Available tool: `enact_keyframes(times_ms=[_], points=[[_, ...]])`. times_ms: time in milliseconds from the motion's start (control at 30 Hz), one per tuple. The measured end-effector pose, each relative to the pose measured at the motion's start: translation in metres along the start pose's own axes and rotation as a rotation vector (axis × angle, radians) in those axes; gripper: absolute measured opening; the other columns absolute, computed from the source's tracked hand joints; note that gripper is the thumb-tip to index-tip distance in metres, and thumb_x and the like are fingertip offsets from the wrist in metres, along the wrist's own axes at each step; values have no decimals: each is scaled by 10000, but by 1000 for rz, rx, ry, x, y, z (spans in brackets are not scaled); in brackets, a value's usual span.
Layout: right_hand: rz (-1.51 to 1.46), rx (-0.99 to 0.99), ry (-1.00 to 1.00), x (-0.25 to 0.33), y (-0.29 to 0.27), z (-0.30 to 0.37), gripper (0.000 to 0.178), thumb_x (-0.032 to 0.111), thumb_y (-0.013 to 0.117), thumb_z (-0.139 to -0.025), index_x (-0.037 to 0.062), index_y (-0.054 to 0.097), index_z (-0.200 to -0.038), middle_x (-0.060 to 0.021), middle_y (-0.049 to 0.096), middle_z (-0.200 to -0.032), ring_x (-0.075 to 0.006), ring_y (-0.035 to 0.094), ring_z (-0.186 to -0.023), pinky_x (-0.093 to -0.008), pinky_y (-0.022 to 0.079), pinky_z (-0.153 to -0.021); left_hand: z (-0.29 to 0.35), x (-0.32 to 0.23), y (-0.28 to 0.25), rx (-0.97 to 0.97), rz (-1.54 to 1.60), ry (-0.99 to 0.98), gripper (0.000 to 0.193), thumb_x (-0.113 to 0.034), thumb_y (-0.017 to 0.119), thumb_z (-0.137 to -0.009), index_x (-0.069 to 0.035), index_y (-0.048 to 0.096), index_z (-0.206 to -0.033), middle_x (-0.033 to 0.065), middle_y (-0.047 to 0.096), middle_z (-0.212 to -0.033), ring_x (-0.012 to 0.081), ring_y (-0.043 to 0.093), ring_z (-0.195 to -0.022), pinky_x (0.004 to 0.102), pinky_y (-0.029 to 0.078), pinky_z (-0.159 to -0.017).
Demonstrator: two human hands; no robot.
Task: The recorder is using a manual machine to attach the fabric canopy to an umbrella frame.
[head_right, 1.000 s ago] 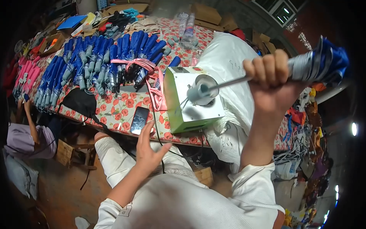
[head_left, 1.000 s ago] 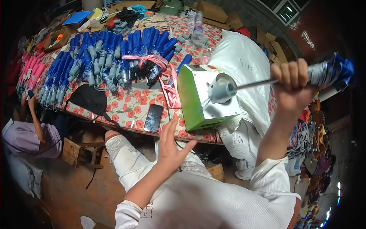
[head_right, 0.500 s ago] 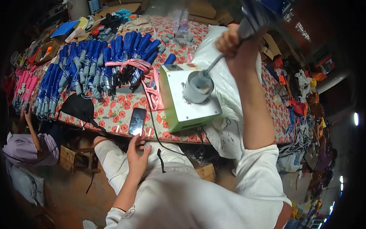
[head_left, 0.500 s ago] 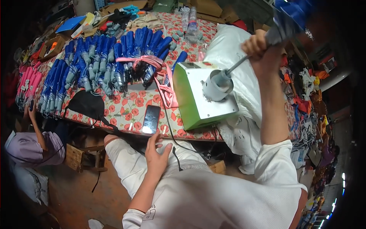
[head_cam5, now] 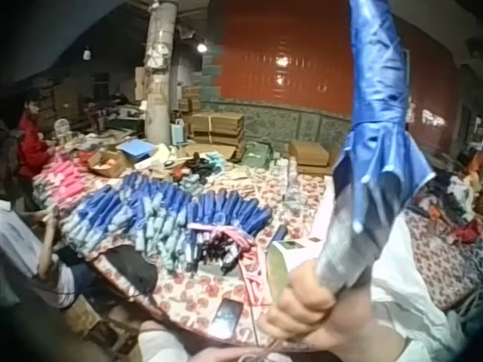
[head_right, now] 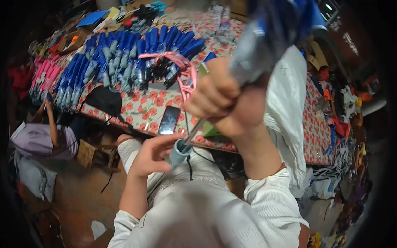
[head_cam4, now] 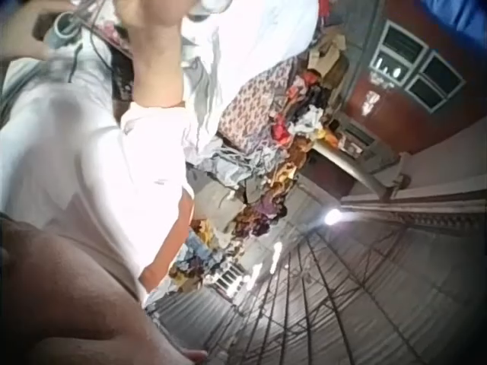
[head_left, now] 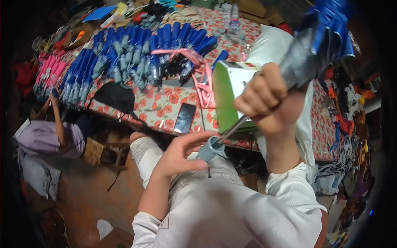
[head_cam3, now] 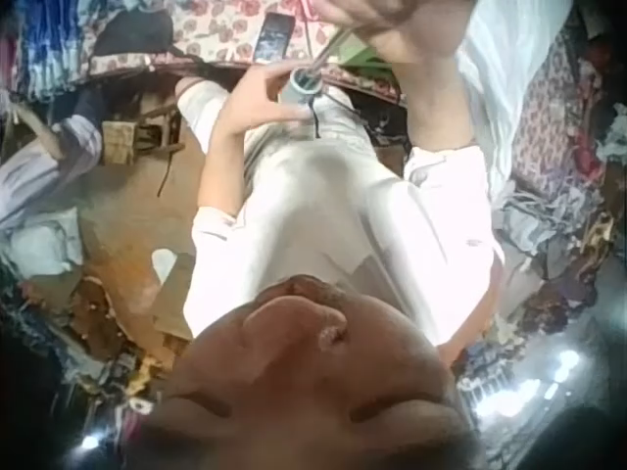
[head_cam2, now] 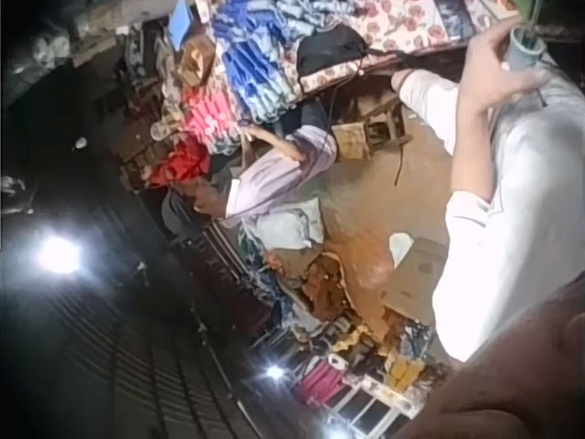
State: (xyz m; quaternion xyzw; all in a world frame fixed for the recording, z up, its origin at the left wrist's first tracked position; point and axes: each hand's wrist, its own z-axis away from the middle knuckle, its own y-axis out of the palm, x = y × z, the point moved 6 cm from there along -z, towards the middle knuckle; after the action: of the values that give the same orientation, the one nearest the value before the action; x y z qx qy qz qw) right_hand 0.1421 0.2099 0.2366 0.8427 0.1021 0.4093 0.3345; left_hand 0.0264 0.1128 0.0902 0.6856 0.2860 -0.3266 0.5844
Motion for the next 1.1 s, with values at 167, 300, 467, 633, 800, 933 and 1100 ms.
enact_keyframes(times_ms=[167,300,467,633,800,933,1100], points=[[-38,-51,81,-77,4,-16,574,650,486,-899,199,363,-566,67,282,-427,-75,192,-399,-264,201,-466,16,31,-29,97,-620,-294,289,-119,786,-716,-23,666,-961,32,654,-783,131,557,-705,250,467,-716],[-17,-306,-15,-107,-21,-10,615,704,481,-874,194,364,-550,63,284,-423,-79,190,-396,-258,196,-465,43,35,-52,-644,-833,25,193,-57,767,-680,-12,671,-841,33,638,-691,133,494,-594,265,453,-602],[76,-163,37,-121,-27,-7,643,754,483,-844,179,397,-568,60,325,-413,-78,212,-374,-247,212,-470,52,37,-60,-724,-902,216,178,-58,760,-686,-14,664,-829,37,623,-681,126,486,-601,253,446,-586],[467,-296,-135,-79,-14,-28,545,640,606,-826,115,529,-701,-36,555,-634,-185,572,-689,-312,444,-717,60,41,-52,-493,-769,-59,172,-62,757,-691,-41,626,-800,5,597,-673,123,499,-617,248,442,-631],[703,-313,90,-88,-24,-21,290,347,669,-836,64,619,-800,-76,663,-863,-217,613,-899,-349,466,-851,68,23,-33,-486,-729,-26,184,-61,751,-697,-32,624,-827,20,614,-712,121,509,-626,246,443,-636],[754,-251,400,-182,-30,28,249,93,723,-829,30,690,-1068,-68,704,-1073,-188,651,-966,-303,501,-906,59,-1,-37,-666,-541,236,189,-67,734,-718,-12,644,-875,36,609,-690,142,532,-612,246,445,-594],[839,-142,713,-245,-63,89,414,254,685,-887,22,610,-1221,-125,621,-1238,-241,604,-1101,-348,490,-922,107,55,-86,-735,-407,-62,181,-59,708,-734,-2,647,-894,47,609,-688,138,534,-584,245,438,-546]])
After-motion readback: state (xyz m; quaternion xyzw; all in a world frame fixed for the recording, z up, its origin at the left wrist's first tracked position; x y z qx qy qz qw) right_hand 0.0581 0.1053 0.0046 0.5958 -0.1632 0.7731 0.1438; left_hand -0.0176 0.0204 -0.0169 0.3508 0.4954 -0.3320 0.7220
